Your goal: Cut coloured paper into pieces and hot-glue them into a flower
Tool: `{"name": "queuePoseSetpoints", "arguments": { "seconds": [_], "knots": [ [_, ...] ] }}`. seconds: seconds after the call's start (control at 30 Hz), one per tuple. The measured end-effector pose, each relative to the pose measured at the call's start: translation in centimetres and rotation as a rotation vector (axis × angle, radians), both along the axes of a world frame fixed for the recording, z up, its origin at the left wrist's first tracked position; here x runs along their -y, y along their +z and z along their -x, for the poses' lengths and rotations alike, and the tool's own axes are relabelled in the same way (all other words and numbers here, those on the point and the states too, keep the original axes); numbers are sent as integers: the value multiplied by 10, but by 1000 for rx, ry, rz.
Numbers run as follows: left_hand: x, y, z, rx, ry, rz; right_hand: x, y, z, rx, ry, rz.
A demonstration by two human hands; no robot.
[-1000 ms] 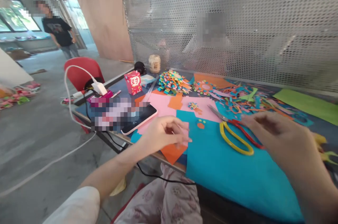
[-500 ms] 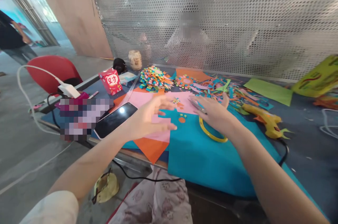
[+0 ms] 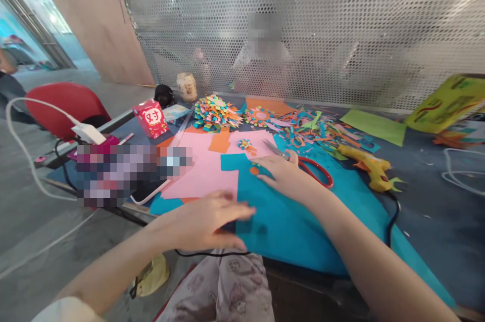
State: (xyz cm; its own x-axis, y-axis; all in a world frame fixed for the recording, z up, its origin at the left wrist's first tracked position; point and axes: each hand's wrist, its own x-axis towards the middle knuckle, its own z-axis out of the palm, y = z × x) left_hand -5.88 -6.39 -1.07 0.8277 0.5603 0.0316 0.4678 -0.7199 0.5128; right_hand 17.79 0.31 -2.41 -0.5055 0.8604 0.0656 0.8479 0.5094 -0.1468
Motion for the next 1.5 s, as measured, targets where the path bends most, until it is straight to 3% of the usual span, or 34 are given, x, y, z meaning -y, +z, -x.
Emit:
{"name": "queuePoseSetpoints", "arguments": {
  "seconds": [0.07, 0.1, 0.13, 0.2, 0.27, 0.33, 0.37, 0.4, 0.43, 0.57, 0.6, 0.67, 0.7, 0.77, 0.83, 0.9, 0.97, 1.0, 1.03, 1.1, 1.13, 1.2, 1.3, 1.33, 1.4, 1.5],
  "knots": [
    [-2, 1, 1, 114, -108, 100, 1, -1, 1, -5, 10, 3],
    [-4, 0, -1, 130, -77, 77, 1, -1, 2, -7, 12, 2],
    [-6, -2, -4, 122, 59, -20, 0, -2, 2, -9, 12, 1],
    [-7, -7, -11, -52, 182, -164, -1, -2, 2, -13, 4, -4],
    [-2, -10, -16, -128, 20, -158, -2, -3, 2, -15, -5, -8],
    [3, -9, -16, -56, -277, -110, -3, -4, 1, -17, -4, -3],
    [4, -7, -15, -14, -492, -96, -4, -4, 1, -18, 0, 1],
    [4, -6, -14, 27, -543, -104, -4, -3, 1, -19, 4, 7],
    [4, -4, -14, 18, -474, -124, -4, -3, 0, -21, 7, 12],
    [16, -3, -24, -48, 36, -265, -3, -2, 0, -34, 1, 16],
    [22, -3, -28, -83, -17, -300, -3, -2, 0, -38, -1, 16],
    [34, -5, -36, -50, -409, -278, -4, -3, 0, -47, 1, 20],
    [36, -5, -39, -20, -498, -269, -4, -3, -1, -51, 2, 23],
    [32, -7, -44, 6, -542, -262, -5, -2, -2, -61, 2, 28],
    [18, -10, -51, 7, -435, -271, -6, 0, -4, -72, 3, 34],
    [5, -13, -59, -66, -55, -294, -6, 3, -6, -84, 3, 44],
    [1, -13, -66, -155, -3, -258, -8, 5, -10, -98, 2, 56],
    [2, -10, -67, -129, -60, -226, -9, 5, -12, -105, 2, 63],
    [5, -7, -68, -67, -201, -159, -10, 5, -14, -110, 3, 70],
    [11, 2, -67, 56, -678, 72, -12, 4, -18, -119, 8, 84],
    [12, 5, -65, 91, -841, 167, -13, 3, -19, -124, 13, 89],
    [8, 6, -64, 177, -722, 123, -14, 1, -21, -135, 25, 95],
    [-3, -6, -67, 105, -59, -228, -15, 0, -22, -153, 45, 100],
    [-5, -11, -68, 35, 45, -267, -15, -1, -23, -160, 48, 102],
    [-4, -16, -69, -38, -4, -219, -15, -1, -23, -175, 46, 105],
    [4, -7, -63, 48, -125, -50, -16, -2, -24, -199, 45, 109]
  ]
}}
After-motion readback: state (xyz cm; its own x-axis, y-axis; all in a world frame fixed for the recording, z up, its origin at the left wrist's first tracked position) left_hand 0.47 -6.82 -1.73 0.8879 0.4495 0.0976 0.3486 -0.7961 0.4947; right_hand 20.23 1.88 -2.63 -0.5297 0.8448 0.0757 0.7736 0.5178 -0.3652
